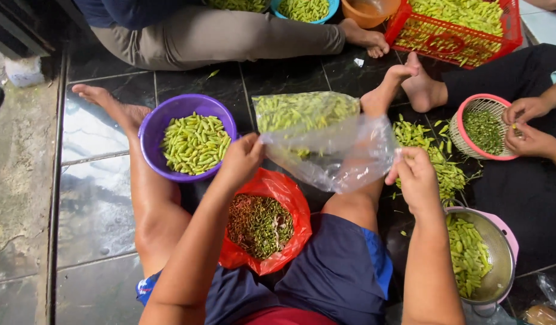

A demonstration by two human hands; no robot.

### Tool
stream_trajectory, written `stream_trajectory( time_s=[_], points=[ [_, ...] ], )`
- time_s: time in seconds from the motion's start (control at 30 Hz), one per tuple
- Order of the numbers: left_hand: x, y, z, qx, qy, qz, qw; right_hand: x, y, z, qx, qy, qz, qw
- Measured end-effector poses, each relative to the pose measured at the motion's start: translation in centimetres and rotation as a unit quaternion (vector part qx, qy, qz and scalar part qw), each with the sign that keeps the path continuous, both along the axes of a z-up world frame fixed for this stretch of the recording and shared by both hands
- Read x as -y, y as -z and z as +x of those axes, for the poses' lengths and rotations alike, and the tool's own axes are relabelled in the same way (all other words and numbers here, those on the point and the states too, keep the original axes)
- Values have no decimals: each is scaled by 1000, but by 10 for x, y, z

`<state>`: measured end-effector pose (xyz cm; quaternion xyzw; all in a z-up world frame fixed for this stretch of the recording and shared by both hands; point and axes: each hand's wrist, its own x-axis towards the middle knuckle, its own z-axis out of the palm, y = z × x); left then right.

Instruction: A person sits on the floor and manually removes the stems and outer skins from small green vegetables, sorting the cleaned seeds into a bowl.

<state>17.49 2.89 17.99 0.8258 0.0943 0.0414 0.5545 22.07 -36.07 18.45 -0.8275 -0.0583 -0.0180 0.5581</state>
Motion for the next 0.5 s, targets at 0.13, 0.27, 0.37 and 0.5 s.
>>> stream_trajectory(
  time_s=[0.13,0.27,0.37,0.5],
  points=[
    [16,61,-28,-57,-55,-87,993,1,8,-30,-69,56,-115,989],
    [38,97,-27,40,-109,-268,957,-65,-10,-53,138,-54,-304,941],
    [43,98,-26,53,-116,-265,956,-90,46,-10,121,-144,-471,862],
    [23,121,-25,-29,-69,20,997,-42,160,135,-9,-9,-279,960]
  ],
)
